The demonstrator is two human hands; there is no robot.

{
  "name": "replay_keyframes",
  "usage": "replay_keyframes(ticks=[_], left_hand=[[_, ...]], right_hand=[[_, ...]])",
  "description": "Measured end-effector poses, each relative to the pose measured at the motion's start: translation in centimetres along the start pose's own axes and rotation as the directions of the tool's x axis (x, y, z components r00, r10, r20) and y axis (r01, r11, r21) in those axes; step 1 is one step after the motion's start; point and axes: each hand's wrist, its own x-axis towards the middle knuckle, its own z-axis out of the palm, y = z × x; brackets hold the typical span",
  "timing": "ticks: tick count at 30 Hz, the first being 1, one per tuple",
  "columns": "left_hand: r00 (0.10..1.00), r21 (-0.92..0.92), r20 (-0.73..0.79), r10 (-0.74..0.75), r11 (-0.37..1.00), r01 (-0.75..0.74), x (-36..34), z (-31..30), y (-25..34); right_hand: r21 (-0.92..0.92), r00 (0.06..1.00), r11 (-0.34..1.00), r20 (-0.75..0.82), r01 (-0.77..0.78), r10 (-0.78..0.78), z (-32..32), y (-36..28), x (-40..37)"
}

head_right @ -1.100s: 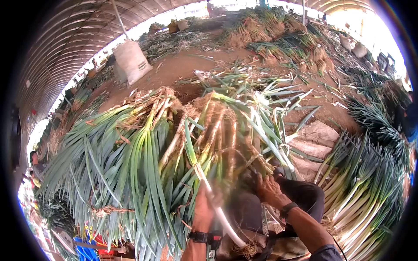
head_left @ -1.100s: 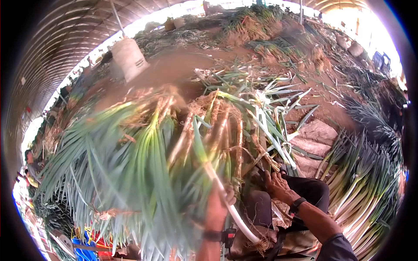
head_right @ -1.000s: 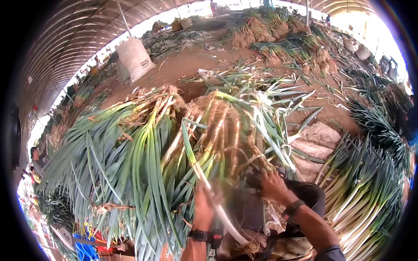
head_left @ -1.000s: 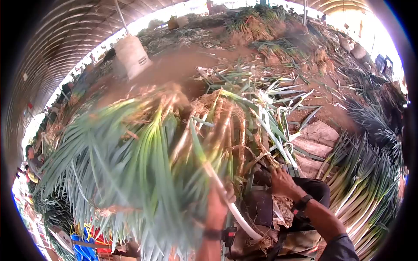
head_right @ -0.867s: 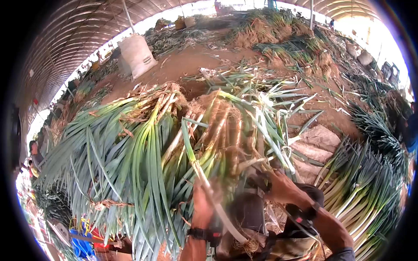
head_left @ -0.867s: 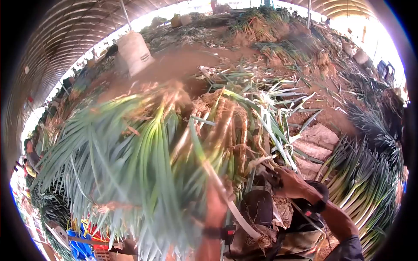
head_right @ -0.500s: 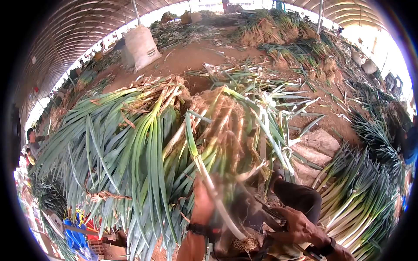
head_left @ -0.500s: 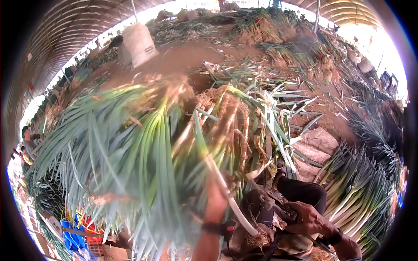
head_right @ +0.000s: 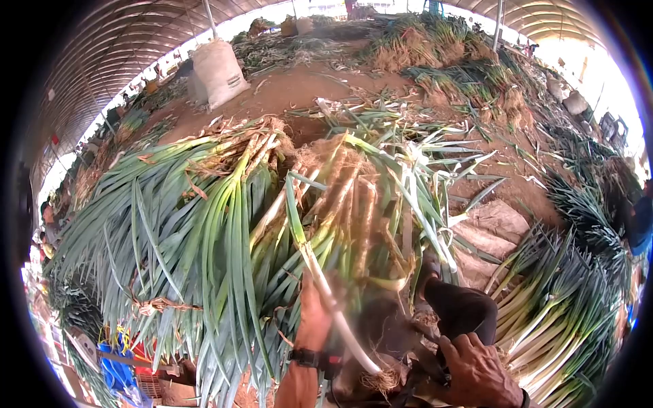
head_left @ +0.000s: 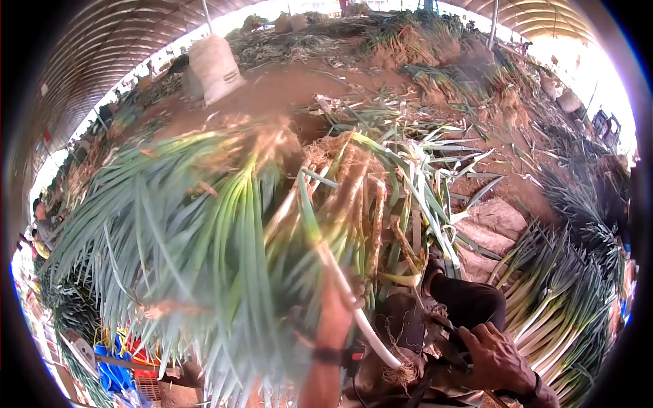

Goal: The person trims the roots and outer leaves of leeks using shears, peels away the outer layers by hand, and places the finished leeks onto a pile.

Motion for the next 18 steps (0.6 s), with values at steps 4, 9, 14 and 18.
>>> replay_keyframes(ticks=[4,9,14,18], left_hand=[[1.0,0.012,0.019,0.015,1.0,-0.016,-0.3,0.0,0.2],[0.995,0.085,-0.001,0.098,0.992,-0.097,-0.4,0.2,-0.5],[0.997,0.041,-0.001,0.073,0.997,-0.073,-1.6,1.5,0.3],[0.99,-0.011,0.139,-0.021,1.0,0.023,-0.2,0.5,-0.2]], right_hand=[[-0.06,0.996,0.996,0.048,-0.069,0.072,-1.6,-0.3,-1.4],[0.016,0.988,0.999,-0.151,0.042,-0.039,-2.3,2.2,-3.8],[0.195,0.959,0.945,-0.159,0.262,-0.233,-3.0,1.5,-2.9],[0.246,0.899,0.866,-0.171,0.436,-0.404,-2.0,0.3,-0.5]])
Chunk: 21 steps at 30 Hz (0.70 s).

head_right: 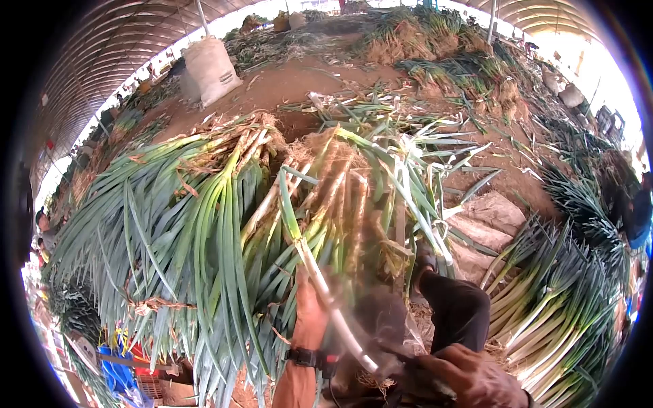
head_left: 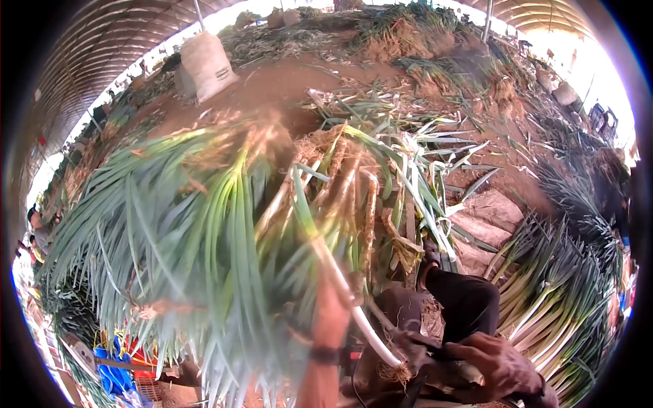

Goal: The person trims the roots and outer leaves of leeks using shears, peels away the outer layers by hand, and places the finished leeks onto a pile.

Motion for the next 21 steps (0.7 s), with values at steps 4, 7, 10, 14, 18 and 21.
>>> replay_keyframes(ticks=[4,7,10,14,18,21], left_hand=[[0.993,-0.037,-0.107,-0.043,0.999,0.039,0.1,0.4,-0.3],[0.994,-0.06,-0.069,-0.08,0.995,0.076,0.4,-0.3,-0.3],[0.993,-0.074,-0.069,-0.096,0.993,0.091,0.1,-0.3,-0.4],[0.993,-0.164,0.006,-0.119,0.979,0.118,0.6,-0.6,-0.7],[0.994,-0.075,-0.092,-0.063,0.996,0.056,-0.2,0.3,-0.7],[0.995,0.017,-0.1,-0.013,1.0,0.014,0.1,-0.9,-1.6]], right_hand=[[-0.055,0.996,0.997,0.071,-0.053,0.057,2.3,0.1,1.5],[-0.043,1.0,0.999,0.023,-0.009,0.01,3.3,0.7,2.2],[-0.031,1.0,1.0,-0.005,0.004,-0.004,4.7,2.2,2.5],[-0.043,0.998,0.999,-0.056,-0.003,0.0,5.7,2.9,4.1],[-0.04,0.993,0.999,-0.113,0.033,-0.037,6.5,3.9,6.1],[-0.043,0.983,0.996,-0.162,0.078,-0.084,7.8,5.6,7.2]])
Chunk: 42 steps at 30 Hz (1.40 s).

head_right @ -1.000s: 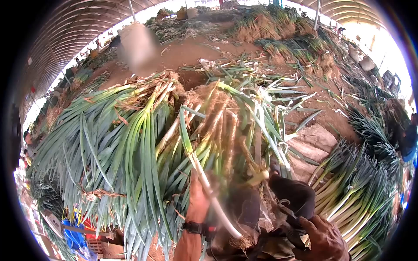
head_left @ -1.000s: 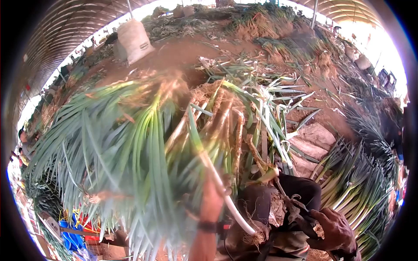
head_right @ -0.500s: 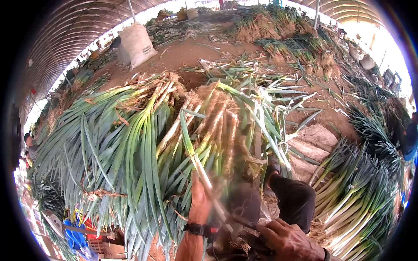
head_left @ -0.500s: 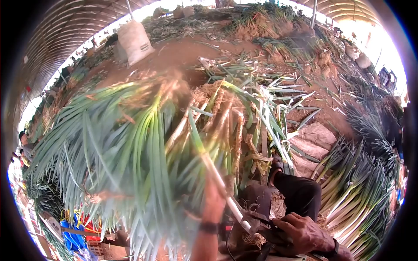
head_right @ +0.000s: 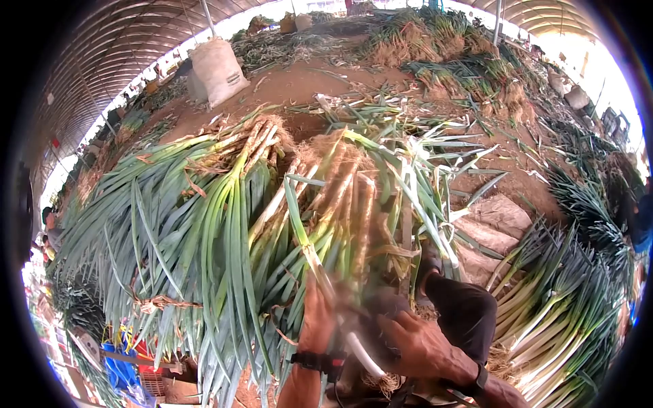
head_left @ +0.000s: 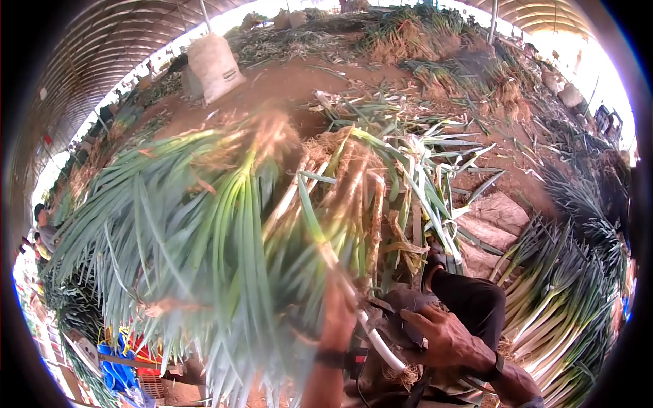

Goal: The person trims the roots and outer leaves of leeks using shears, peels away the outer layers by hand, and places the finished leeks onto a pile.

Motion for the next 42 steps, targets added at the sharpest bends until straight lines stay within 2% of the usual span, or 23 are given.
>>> replay_keyframes(ticks=[1,3,8,10,12,15,17,18,19,20,22,23,25,26,28,30,33,35,37,39,41,42], left_hand=[[1.0,0.02,-0.009,-0.024,0.999,0.024,-0.1,0.0,0.1],[0.98,0.031,-0.048,-0.193,0.98,0.195,-1.3,1.2,1.5],[0.998,0.212,0.047,0.046,0.976,-0.055,-2.2,0.7,0.9],[0.998,0.205,0.059,0.028,0.978,-0.039,-2.0,0.2,0.8],[0.997,0.124,0.037,-0.063,0.991,0.058,-0.8,-0.4,0.5],[0.996,0.057,-0.076,-0.052,0.997,0.056,-0.6,0.2,0.2],[0.991,0.033,-0.129,-0.02,0.999,0.025,-0.4,0.5,-0.4],[0.995,0.098,-0.095,0.016,0.995,-0.007,0.3,-0.6,-1.0],[0.997,0.162,-0.06,0.052,0.986,-0.042,1.0,-1.6,-1.6],[0.995,0.292,0.035,0.089,0.952,-0.096,2.6,-4.5,-3.0],[0.972,0.25,0.201,0.121,0.953,-0.171,3.2,-6.1,-3.9],[0.953,0.079,0.265,0.144,0.982,-0.171,3.5,-6.6,-4.3],[0.937,-0.078,0.305,0.169,0.985,-0.153,2.8,-5.4,-3.5],[0.943,-0.064,0.29,0.163,0.986,-0.151,2.0,-4.6,-2.9],[0.941,0.049,0.253,0.225,0.968,-0.245,0.0,-2.1,-1.2],[0.905,0.248,0.23,0.359,0.877,-0.411,-1.4,-0.3,-0.5],[0.947,0.058,0.118,0.299,0.95,-0.308,0.0,-0.8,-1.6],[0.892,0.436,0.097,0.442,0.787,-0.437,1.2,-1.8,-3.1],[0.841,0.591,0.123,0.527,0.642,-0.489,1.7,-2.1,-3.8],[0.809,0.567,0.146,0.569,0.622,-0.539,2.1,-2.4,-4.2],[0.777,0.54,0.166,0.607,0.604,-0.586,2.3,-2.4,-4.6],[0.808,0.491,0.143,0.572,0.668,-0.56,2.0,-2.4,-4.6]], right_hand=[[0.014,0.997,0.998,0.042,-0.064,0.063,0.2,0.2,0.2],[0.033,0.974,0.981,0.13,-0.192,0.187,0.5,0.3,0.7],[0.136,0.988,0.981,0.088,-0.137,0.126,0.5,0.1,1.9],[0.124,0.989,0.983,0.087,-0.133,0.122,0.5,0.1,2.0],[0.068,0.986,0.988,0.1,-0.138,0.13,0.6,0.1,1.7],[0.07,0.995,0.993,0.003,-0.098,0.098,1.6,-0.3,1.4],[0.038,0.995,0.999,-0.097,0.014,-0.011,2.1,0.0,1.7],[0.016,0.987,0.997,-0.145,0.07,-0.067,2.2,0.1,1.9],[0.017,0.993,0.999,-0.114,0.044,-0.042,2.0,-0.2,2.2],[0.017,0.996,1.0,-0.083,0.017,-0.016,1.6,-0.6,2.6],[0.026,0.999,0.999,-0.021,-0.039,0.04,1.2,-1.1,2.9],[0.033,0.998,0.997,0.009,-0.064,0.064,1.1,-1.3,3.0],[0.053,0.996,0.994,0.03,-0.09,0.089,0.9,-1.5,3.4],[0.067,0.996,0.994,0.02,-0.09,0.089,0.9,-1.7,3.6],[0.08,0.993,0.99,0.021,-0.118,0.116,0.7,-2.1,4.3],[0.081,0.984,0.981,0.047,-0.176,0.173,0.3,-2.6,5.2],[0.149,0.976,0.965,0.052,-0.216,0.211,-0.3,-3.6,6.4],[0.165,0.964,0.951,0.098,-0.262,0.249,-1.1,-4.6,7.4],[0.165,0.961,0.948,0.102,-0.271,0.257,-1.3,-4.9,7.5],[0.179,0.981,0.965,0.013,-0.192,0.193,-0.8,-5.0,7.4],[0.198,0.987,0.98,-0.145,-0.038,0.067,-0.3,-4.8,7.2],[0.209,0.977,0.977,-0.211,0.032,0.013,0.2,-4.5,7.1]])
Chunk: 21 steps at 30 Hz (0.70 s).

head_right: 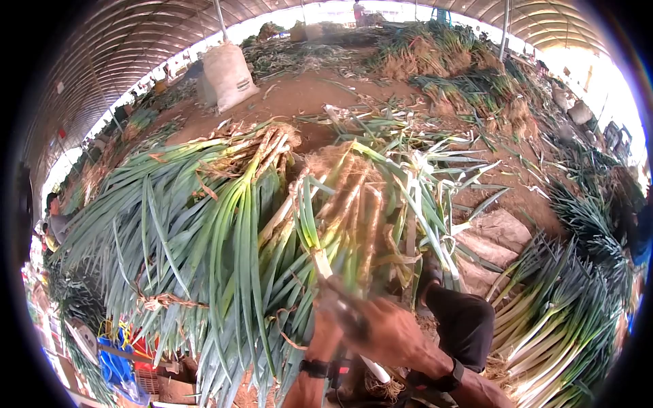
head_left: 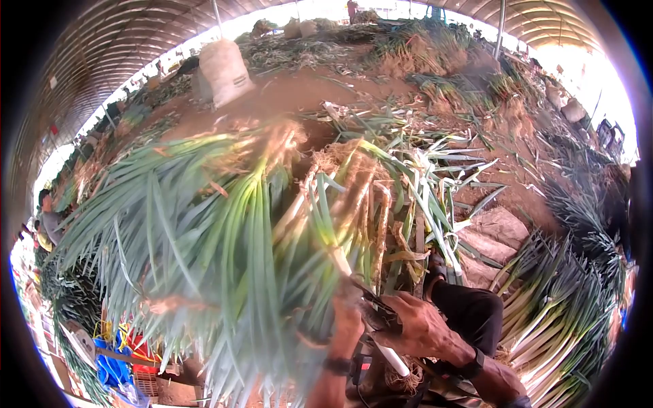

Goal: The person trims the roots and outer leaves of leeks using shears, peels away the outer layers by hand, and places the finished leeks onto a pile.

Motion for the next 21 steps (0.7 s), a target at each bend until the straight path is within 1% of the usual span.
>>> replay_keyframes(ticks=[1,2,3,5,6,7,8,9,10,12,13,14,15,16,17,18,19,20,21], left_hand=[[0.999,-0.067,0.003,-0.051,0.996,0.051,-0.3,0.0,0.2],[0.984,-0.187,0.027,-0.174,0.966,0.176,-0.8,-0.5,1.5],[0.954,-0.299,0.077,-0.29,0.906,0.299,-1.2,-0.9,3.0],[0.895,-0.502,0.207,-0.396,0.742,0.444,-0.9,-0.6,5.6],[0.876,-0.59,0.268,-0.4,0.65,0.478,-0.9,-1.2,6.0],[0.851,-0.661,0.337,-0.402,0.543,0.518,-0.7,-1.6,6.2],[0.877,-0.594,0.318,-0.36,0.646,0.48,-0.2,-0.9,6.9],[0.9,-0.519,0.299,-0.316,0.738,0.431,0.3,-0.2,7.7],[0.963,-0.248,0.209,-0.172,0.943,0.222,0.9,-0.2,8.4],[0.966,-0.381,0.255,0.054,0.923,0.049,2.5,-1.3,5.8],[0.979,-0.254,0.205,0.017,0.967,0.036,2.8,-1.9,4.9],[0.986,-0.168,0.158,-0.054,0.983,0.08,3.2,-1.6,6.1],[0.984,-0.122,0.115,-0.133,0.982,0.147,3.6,-1.3,7.1],[0.973,-0.167,0.088,-0.211,0.96,0.223,3.9,-0.3,9.1],[0.957,-0.339,0.035,-0.288,0.897,0.283,3.5,0.8,11.2],[0.923,-0.476,0.077,-0.377,0.8,0.366,2.8,2.2,15.3],[0.933,-0.473,0.223,-0.283,0.806,0.357,3.4,1.5,15.6],[0.927,-0.51,0.184,-0.327,0.774,0.374,3.1,1.8,15.7],[0.916,-0.547,0.147,-0.372,0.741,0.389,2.5,3.0,18.0]], right_hand=[[0.019,0.996,0.998,-0.053,0.068,-0.067,0.4,0.4,-0.2],[0.039,0.991,0.993,-0.082,0.111,-0.107,1.1,1.0,-0.4],[-0.008,0.998,0.998,-0.012,0.066,-0.066,0.7,1.1,-0.8],[-0.119,0.992,0.993,0.128,-0.003,0.018,-0.1,1.4,-1.5],[-0.123,0.999,0.992,0.04,0.023,-0.018,2.0,3.8,-3.3],[-0.16,0.998,0.985,-0.005,0.06,-0.061,1.4,5.0,-4.2],[-0.199,0.993,0.976,-0.049,0.093,-0.105,0.9,6.2,-5.0],[-0.247,0.987,0.959,-0.038,0.14,-0.154,-0.8,6.4,-5.4],[-0.276,0.979,0.942,-0.017,0.192,-0.205,-1.8,6.2,-5.6],[-0.292,0.95,0.905,0.05,0.309,-0.308,-2.7,5.4,-5.9],[-0.252,0.961,0.928,0.035,0.273,-0.274,-2.9,5.1,-5.9],[-0.211,0.971,0.948,0.02,0.238,-0.239,-3.1,4.8,-5.9],[-0.119,0.994,0.988,-0.036,0.099,-0.104,-3.5,4.4,-6.1],[-0.02,0.996,0.999,-0.078,-0.037,0.036,-3.9,4.4,-6.4],[-0.085,0.989,0.986,-0.041,-0.144,0.141,-4.1,5.0,-6.9],[-0.149,0.969,0.957,-0.015,-0.248,0.249,-4.2,6.3,-7.7],[-0.215,0.934,0.913,0.003,-0.348,0.357,-4.2,7.2,-8.2],[-0.169,0.946,0.931,-0.048,-0.324,0.321,-4.2,7.9,-8.3],[-0.149,0.933,0.922,-0.029,-0.359,0.358,-4.0,8.8,-8.5]])
